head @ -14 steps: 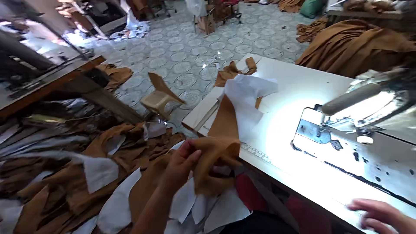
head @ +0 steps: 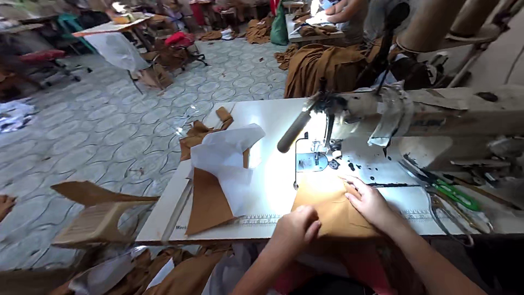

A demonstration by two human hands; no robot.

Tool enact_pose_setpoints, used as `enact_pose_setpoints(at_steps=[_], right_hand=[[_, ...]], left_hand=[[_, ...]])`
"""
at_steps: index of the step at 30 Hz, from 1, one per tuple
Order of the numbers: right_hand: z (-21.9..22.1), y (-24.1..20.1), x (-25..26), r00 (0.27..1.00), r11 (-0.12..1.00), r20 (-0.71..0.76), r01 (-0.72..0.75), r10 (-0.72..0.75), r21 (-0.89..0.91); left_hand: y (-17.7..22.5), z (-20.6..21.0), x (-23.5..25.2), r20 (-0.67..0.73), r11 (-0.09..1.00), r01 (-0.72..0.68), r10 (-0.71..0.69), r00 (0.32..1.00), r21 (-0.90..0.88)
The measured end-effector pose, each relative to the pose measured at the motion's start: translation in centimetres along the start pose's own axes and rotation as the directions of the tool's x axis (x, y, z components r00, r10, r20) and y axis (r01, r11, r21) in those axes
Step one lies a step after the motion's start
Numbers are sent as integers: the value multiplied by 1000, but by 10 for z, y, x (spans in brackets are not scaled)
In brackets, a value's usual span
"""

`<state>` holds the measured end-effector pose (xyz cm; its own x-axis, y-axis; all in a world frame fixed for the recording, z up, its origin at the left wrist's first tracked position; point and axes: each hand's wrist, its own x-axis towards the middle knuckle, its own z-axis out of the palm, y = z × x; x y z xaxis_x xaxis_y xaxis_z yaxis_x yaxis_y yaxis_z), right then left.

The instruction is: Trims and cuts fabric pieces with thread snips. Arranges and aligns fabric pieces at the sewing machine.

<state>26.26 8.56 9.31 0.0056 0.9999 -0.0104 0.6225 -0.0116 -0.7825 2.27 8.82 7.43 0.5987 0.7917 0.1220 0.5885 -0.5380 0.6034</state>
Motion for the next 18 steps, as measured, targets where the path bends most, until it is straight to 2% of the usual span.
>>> enact_pose_setpoints(at_steps=[2, 5, 7, 9, 11, 13, 15, 18], right_hand=[[-7, 6, 9, 997, 987, 0, 71, -72, -147], [-10, 9, 17, 969, 940, -75, 206, -234, -271], [-13, 10, 21, 906, 890, -155, 335, -394, -308], [-17, 10, 14, 897, 863, -57, 403, -439, -306], [-19, 9, 8, 917, 863, 181, 396, -355, -313], [-18, 6, 13, 909, 865, 379, 325, -174, -383], [-17, 1, 27, 894, 867, 444, 271, -66, -417], [-18, -4, 51, 881, 874, 472, 251, -28, -416]], left_hand=[[-3, -11, 2, 84, 997, 72, -74, 994, 29], [-8, -2, 4, -56, 985, -51, 61, 997, 165], [-15, -3, 9, -100, 959, -75, 105, 989, 274], [-28, -14, 9, -129, 943, 3, 42, 991, 333], [-42, -28, 5, -158, 934, 106, -54, 986, 341], [-52, -36, 2, -213, 917, 173, -99, 972, 360], [-59, -37, 1, -259, 900, 194, -95, 961, 391], [-67, -37, 0, -297, 897, 211, -95, 950, 389]])
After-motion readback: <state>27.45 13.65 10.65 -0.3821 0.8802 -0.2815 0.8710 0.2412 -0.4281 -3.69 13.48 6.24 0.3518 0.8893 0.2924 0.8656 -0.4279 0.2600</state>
